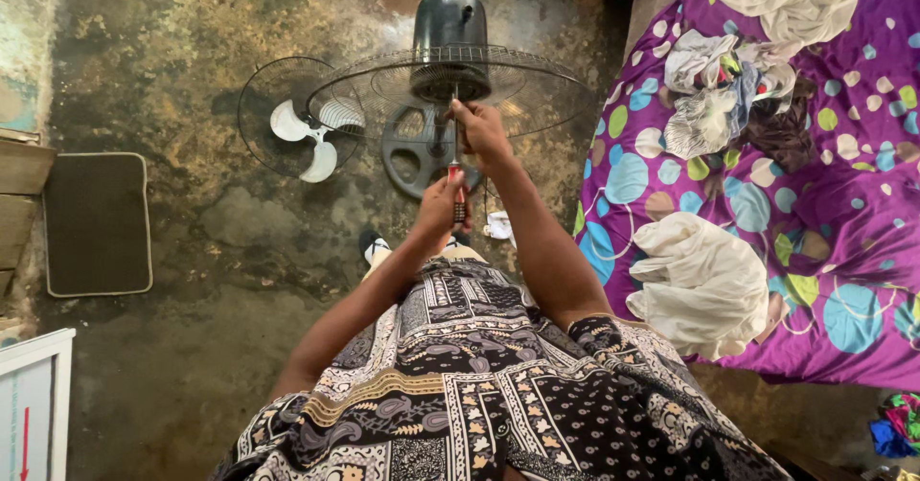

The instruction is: The person wipes the fan motor housing with a white cloth, then attaches the front wire cage to the fan using a screwdriver. The person secures the cage by tightening the central screw.

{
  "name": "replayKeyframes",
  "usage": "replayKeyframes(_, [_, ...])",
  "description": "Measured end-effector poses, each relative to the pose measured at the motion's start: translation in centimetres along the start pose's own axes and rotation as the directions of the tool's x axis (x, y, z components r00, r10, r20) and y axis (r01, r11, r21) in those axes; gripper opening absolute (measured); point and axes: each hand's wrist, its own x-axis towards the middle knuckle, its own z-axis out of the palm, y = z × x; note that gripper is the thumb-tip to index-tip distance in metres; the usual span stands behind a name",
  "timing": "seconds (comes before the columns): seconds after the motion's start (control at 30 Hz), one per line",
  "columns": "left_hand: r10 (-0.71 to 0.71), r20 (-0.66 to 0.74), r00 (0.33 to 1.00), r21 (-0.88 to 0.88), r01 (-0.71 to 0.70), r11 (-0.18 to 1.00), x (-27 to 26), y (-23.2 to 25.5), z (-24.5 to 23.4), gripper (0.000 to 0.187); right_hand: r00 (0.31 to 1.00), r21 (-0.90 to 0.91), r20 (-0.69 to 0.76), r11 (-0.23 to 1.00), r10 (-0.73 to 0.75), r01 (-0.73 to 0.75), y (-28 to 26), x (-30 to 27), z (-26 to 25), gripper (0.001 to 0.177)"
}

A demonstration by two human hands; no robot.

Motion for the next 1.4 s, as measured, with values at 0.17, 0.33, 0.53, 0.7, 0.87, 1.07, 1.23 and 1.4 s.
replayKeyframes(0.17, [-0.140, 0.101, 0.985, -0.006, 0.141, 0.990, -1.7, 0.7, -3.5, 0.028, 0.987, -0.029, 0.160, 1.000, 0.007, -0.002, 0.5, -0.3, -1.3, 0.029])
replayKeyframes(0.33, [-0.088, 0.173, 0.981, 0.227, 0.047, 0.973, -3.1, -0.2, -7.2, 0.025, 0.993, 0.298, 0.111, 0.952, 0.033, -0.065, 2.9, -1.5, -4.0, 0.023])
replayKeyframes(0.53, [0.063, 0.159, 0.985, 0.761, -0.163, 0.628, -3.7, -1.2, -15.1, 0.019, 0.992, 0.568, -0.007, 0.817, 0.126, -0.100, 8.6, -4.7, -6.2, 0.019])
replayKeyframes(0.7, [0.212, 0.185, 0.960, 0.922, -0.244, 0.301, -0.8, 1.5, -19.4, 0.021, 0.999, 0.604, 0.038, 0.795, 0.035, -0.051, 10.3, -7.7, -5.0, 0.021])
replayKeyframes(0.87, [0.251, 0.322, 0.913, 0.932, -0.353, 0.087, 1.0, 6.7, -19.3, 0.018, 0.999, 0.629, -0.014, 0.776, -0.043, 0.042, 9.5, -9.4, -1.6, 0.012])
replayKeyframes(1.07, [0.175, 0.271, 0.946, 0.893, -0.315, 0.322, -0.1, 6.7, -16.2, 0.024, 0.976, 0.624, -0.195, 0.756, -0.097, 0.200, 7.7, -10.4, 2.0, 0.019])
replayKeyframes(1.23, [0.185, 0.267, 0.946, 0.873, -0.318, 0.370, -3.7, 7.8, -13.9, 0.028, 0.955, 0.634, -0.261, 0.721, -0.141, 0.280, 6.6, -11.0, 4.6, 0.029])
replayKeyframes(1.4, [0.216, 0.298, 0.930, 0.912, -0.344, 0.222, -6.8, 11.4, -12.9, 0.030, 0.964, 0.693, -0.236, 0.675, -0.121, 0.255, 5.8, -11.0, 6.7, 0.037])
